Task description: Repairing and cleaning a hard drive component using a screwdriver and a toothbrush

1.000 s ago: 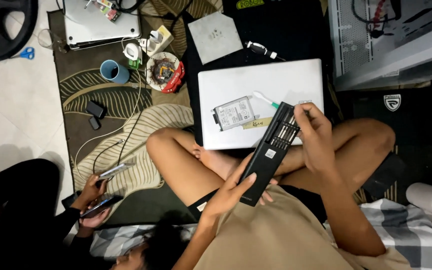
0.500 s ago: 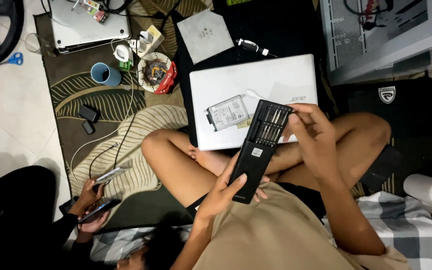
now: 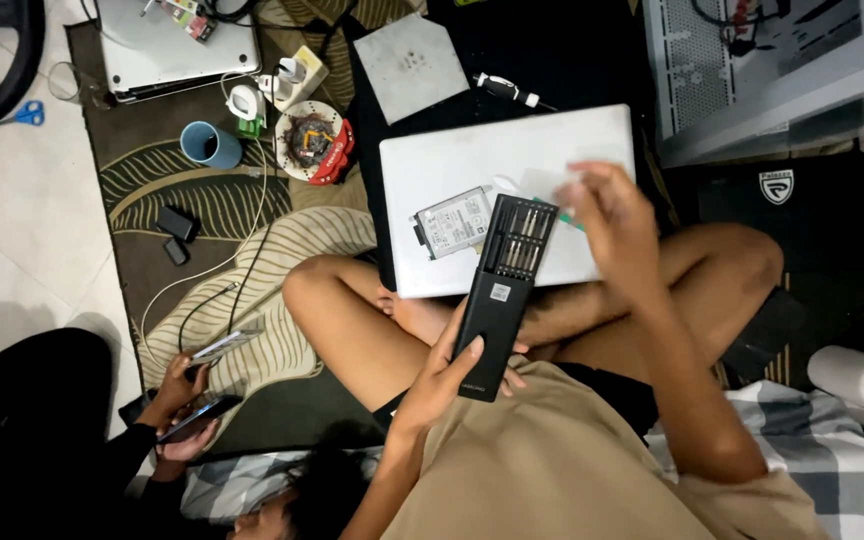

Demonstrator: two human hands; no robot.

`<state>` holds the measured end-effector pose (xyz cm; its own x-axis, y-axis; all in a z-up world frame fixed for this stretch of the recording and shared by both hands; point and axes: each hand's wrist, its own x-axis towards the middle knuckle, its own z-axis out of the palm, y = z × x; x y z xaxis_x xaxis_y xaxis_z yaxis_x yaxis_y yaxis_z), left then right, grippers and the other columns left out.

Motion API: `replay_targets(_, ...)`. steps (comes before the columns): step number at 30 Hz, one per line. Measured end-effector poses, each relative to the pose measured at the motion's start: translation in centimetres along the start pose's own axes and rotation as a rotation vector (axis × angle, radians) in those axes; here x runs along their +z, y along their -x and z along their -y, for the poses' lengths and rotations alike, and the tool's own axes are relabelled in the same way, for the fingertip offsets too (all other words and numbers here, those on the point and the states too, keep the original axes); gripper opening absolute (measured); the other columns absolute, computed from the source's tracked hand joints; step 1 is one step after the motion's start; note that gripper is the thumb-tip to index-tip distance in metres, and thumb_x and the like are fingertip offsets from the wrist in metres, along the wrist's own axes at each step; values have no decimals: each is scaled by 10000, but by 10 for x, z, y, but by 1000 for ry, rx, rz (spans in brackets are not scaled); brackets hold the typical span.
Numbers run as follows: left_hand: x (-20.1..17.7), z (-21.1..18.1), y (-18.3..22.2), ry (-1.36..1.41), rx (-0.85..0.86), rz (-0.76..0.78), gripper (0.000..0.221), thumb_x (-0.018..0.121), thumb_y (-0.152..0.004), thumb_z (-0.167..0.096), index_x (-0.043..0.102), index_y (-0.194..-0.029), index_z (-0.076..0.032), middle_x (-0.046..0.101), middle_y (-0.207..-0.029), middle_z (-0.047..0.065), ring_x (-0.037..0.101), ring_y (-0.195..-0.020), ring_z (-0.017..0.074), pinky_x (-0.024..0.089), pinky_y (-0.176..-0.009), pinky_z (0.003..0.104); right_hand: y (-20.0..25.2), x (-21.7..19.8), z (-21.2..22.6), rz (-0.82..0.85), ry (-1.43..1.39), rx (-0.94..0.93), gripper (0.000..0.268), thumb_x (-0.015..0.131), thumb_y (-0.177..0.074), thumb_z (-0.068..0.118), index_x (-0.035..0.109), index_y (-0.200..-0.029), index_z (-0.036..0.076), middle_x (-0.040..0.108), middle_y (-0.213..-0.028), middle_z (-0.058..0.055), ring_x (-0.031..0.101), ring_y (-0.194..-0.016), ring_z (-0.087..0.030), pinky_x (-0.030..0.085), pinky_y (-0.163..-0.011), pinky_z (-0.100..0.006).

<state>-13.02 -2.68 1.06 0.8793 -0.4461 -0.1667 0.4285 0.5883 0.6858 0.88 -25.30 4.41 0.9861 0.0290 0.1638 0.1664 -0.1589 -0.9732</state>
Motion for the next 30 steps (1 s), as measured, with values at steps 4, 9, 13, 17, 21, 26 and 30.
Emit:
replay_targets(4,-7,0,8,27,-13,-43,644,415,-1098,-169,111,-1666,-181,634,-1197,394,729,-912,469,653,-731,551,-65,-12,-40,-64,489,-242,182,692,-1096,55,691,-1266,-10,720,-1063,-202,701,-1020,-365,536,-830,-457)
replay_targets(9,2,-22,12,-16,-96,-91,739,493,-1067,-217,91,-1672,-86,651,-1238,297,720,-844,306,571,-680,299,-140,-15,-93,220,804,-30,201,756,-996,304,798,-1036,112,711,-1015,-42,685,-848,-213,494,-812,-389)
replay_targets(13,-1,-23,9,-19,-69,-104,718,464,-1074,-189,81,-1673,-88,655,-1223,291,723,-836,307,580,-671,304,-167,-5,-97,319,896,69,266,796,-948,335,807,-988,73,729,-800,-31,655,-630,-217,507,-611,-358)
replay_targets(17,0,-25,11,-68,-49,-128,690,459,-1067,-155,122,-1662,-70,648,-1251,297,723,-865,306,586,-653,310,-168,-4,-95,356,942,71,244,759,-990,305,796,-972,65,755,-796,-80,695,-631,-270,534,-645,-405)
replay_targets(21,0,-26,8,-213,2,-157,636,460,-1056,-143,201,-1621,-4,552,-1409,196,659,-1124,282,567,-839,318,-174,-14,-75,303,544,161,182,670,-1072,161,685,-1098,-19,747,-832,-119,685,-639,-190,525,-574,-291)
replay_targets(26,0,-23,9,-74,-62,-126,702,470,-1064,-160,113,-1664,-85,650,-1239,260,710,-831,285,587,-678,325,-181,-34,-54,207,351,36,112,672,-1075,64,664,-1103,-44,714,-902,-138,663,-674,-172,545,-543,-267)
replay_targets(30,9,-26,7,-83,-99,-148,691,487,-1054,-173,160,-1659,-108,663,-1247,260,713,-810,260,573,-676,302,-178,-30,-37,166,280,-77,134,651,-1078,17,701,-1181,-53,727,-988,-133,689,-812,-177,551,-664,-259)
